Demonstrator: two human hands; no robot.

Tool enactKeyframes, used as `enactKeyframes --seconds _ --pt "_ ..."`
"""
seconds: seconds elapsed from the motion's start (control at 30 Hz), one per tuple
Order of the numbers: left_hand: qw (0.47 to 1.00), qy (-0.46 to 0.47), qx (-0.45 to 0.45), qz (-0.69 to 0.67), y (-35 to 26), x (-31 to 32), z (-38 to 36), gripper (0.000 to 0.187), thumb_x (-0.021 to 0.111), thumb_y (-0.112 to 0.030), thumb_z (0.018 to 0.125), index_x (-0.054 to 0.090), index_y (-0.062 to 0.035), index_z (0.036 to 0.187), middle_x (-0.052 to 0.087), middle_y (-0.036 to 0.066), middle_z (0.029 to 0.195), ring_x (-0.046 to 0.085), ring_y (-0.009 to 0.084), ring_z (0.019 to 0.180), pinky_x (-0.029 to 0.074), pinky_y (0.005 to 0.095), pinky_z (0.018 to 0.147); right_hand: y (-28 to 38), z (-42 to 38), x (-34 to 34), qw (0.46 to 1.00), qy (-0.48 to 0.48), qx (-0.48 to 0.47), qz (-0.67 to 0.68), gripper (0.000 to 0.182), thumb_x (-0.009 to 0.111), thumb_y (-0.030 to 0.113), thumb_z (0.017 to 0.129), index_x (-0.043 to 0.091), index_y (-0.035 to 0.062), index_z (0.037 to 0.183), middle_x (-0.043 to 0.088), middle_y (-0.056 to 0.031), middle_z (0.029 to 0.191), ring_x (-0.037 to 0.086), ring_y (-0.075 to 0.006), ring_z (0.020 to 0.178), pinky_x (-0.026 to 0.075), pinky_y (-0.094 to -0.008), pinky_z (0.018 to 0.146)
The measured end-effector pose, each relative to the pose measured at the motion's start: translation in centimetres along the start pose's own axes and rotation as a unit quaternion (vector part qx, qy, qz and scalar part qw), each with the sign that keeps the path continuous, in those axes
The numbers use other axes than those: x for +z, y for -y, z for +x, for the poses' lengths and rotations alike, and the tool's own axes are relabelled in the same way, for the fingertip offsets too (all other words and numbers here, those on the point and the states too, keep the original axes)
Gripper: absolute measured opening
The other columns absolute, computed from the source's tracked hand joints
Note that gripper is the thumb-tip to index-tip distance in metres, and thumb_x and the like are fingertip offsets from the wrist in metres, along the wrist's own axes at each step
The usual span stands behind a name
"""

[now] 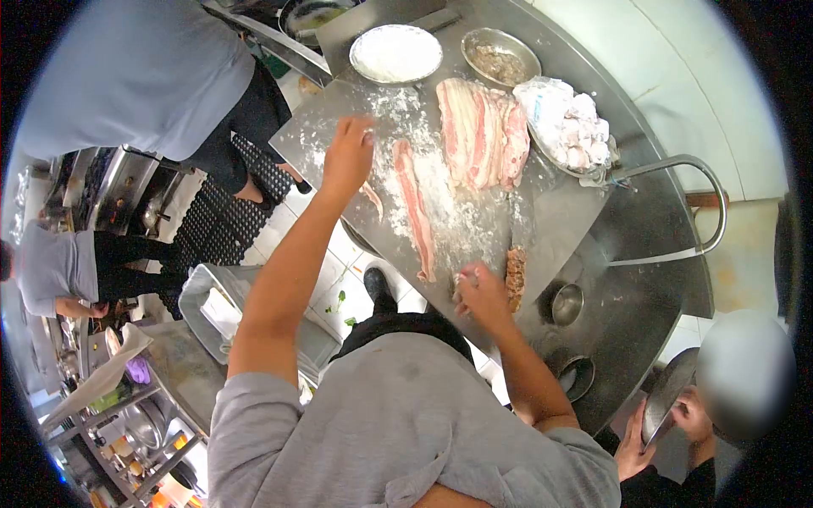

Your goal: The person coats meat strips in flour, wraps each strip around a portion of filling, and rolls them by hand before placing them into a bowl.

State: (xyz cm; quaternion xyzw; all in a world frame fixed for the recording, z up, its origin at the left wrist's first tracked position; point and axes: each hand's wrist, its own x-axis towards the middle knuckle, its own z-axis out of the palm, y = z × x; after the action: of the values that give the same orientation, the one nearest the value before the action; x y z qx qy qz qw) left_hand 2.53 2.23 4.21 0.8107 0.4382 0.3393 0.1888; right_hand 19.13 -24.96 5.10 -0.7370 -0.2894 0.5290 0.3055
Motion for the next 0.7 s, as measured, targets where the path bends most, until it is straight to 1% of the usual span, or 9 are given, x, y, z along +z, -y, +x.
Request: enactKeyframes --seconds 0.1,0.17,0.23,0.27,0.33,0.4,0.5,0.63,0.7 --pt "0.998 -0.035 -0.031 -0.032 0.1 -0.5 -2.9 0.032 0.054 0.0 0.075 0.054 -0.0049 0.106 0.049 0.017 0.111 0.052 0.0382 0.1 0.044 0.0455 0.079 5.1 2.7 -2.1 0.984 -0.082 -0.13 -0.087 0.023 0.055 0.012 0.085 0.058 0.0026 0.105 0.063 -0.0101 0.069 0.062 -0.0171 0.062 0.049 -0.0296 0.06" --pt "0.997 -0.052 0.036 0.05 0.2 1.1 -4.7 0.041 0.055 0.004 0.069 0.053 -0.0035 0.11 0.047 0.019 0.118 0.043 0.0382 0.113 0.039 0.0462 0.091 7.6 9.1 -3.3 0.883 -0.154 -0.402 -0.189 0.024 0.055 0.012 0.084 0.061 0.0025 0.105 0.066 -0.014 0.081 0.063 -0.0229 0.076 0.048 -0.0331 0.071" --pt "0.994 -0.039 0.068 0.071 -0.2 3.0 -6.6 0.046 0.054 0.004 0.067 0.052 -0.0037 0.113 0.043 0.019 0.124 0.037 0.0388 0.121 0.034 0.0475 0.098 14.3 14.1 -3.7 0.867 -0.147 -0.417 -0.229 0.025 0.055 0.018 0.083 0.064 0.0035 0.101 0.063 -0.0204 0.094 0.061 -0.0328 0.084 0.047 -0.0366 0.074" --pt "0.993 -0.033 0.082 0.083 -0.4 3.5 -6.9 0.049 0.054 0.005 0.066 0.052 -0.0038 0.114 0.042 0.019 0.127 0.033 0.0392 0.124 0.032 0.0481 0.101 17.4 15.9 -3.2 0.828 -0.173 -0.481 -0.23 0.023 0.053 0.022 0.084 0.063 0.0016 0.088 0.061 -0.0212 0.087 0.058 -0.0369 0.079 0.045 -0.0428 0.07" --pt "0.995 -0.013 0.062 0.082 -1.0 3.0 -6.6 0.051 0.053 0.006 0.066 0.051 -0.0043 0.117 0.039 0.019 0.131 0.03 0.0396 0.127 0.029 0.0488 0.104 21.2 23.1 -2.8 0.771 -0.161 -0.525 -0.323 0.021 0.051 0.019 0.085 0.065 0.0056 0.092 0.062 -0.0193 0.087 0.059 -0.0374 0.08 0.046 -0.0425 0.072" --pt "0.996 0.004 0.048 0.082 -1.2 2.9 -7.0 0.054 0.053 0.006 0.066 0.051 -0.0051 0.119 0.036 0.018 0.133 0.028 0.0392 0.129 0.027 0.049 0.105 24.9 26.6 -1.6 0.748 -0.127 -0.442 -0.479 0.019 0.054 0.015 0.08 0.067 0.0039 0.091 0.065 -0.0177 0.09 0.061 -0.0338 0.089 0.048 -0.039 0.08" --pt "0.994 0.01 0.057 0.092 -0.5 3.1 -6.6 0.057 0.053 0.007 0.065 0.05 -0.0064 0.12 0.036 0.016 0.134 0.027 0.0378 0.13 0.026 0.0485 0.107 27.3 28.3 0.2 0.692 -0.103 -0.316 -0.641 0.019 0.053 0.011 0.079 0.067 0.0011 0.088 0.065 -0.0182 0.092 0.063 -0.0322 0.09 0.05 -0.0401 0.079" --pt "0.995 0.014 0.056 0.076 -0.4 2.8 -6.7 0.052 0.053 0.005 0.067 0.05 -0.0039 0.119 0.038 0.018 0.132 0.029 0.0391 0.128 0.029 0.0476 0.105 26.5 32.3 0.9 0.656 -0.116 -0.38 -0.642 0.018 0.054 0.01 0.077 0.067 0.0014 0.086 0.066 -0.0186 0.088 0.064 -0.0315 0.087 0.051 -0.0413 0.076" --pt "0.997 0.005 0.041 0.069 -0.1 3.1 -6.7 0.054 0.054 0.005 0.066 0.049 -0.0039 0.119 0.037 0.018 0.133 0.028 0.0389 0.129 0.029 0.0471 0.106 27.3 33.3 0.9 0.689 -0.098 -0.354 -0.625 0.019 0.053 0.008 0.077 0.067 0.0027 0.088 0.065 -0.0188 0.088 0.064 -0.0304 0.088 0.05 -0.0401 0.078"
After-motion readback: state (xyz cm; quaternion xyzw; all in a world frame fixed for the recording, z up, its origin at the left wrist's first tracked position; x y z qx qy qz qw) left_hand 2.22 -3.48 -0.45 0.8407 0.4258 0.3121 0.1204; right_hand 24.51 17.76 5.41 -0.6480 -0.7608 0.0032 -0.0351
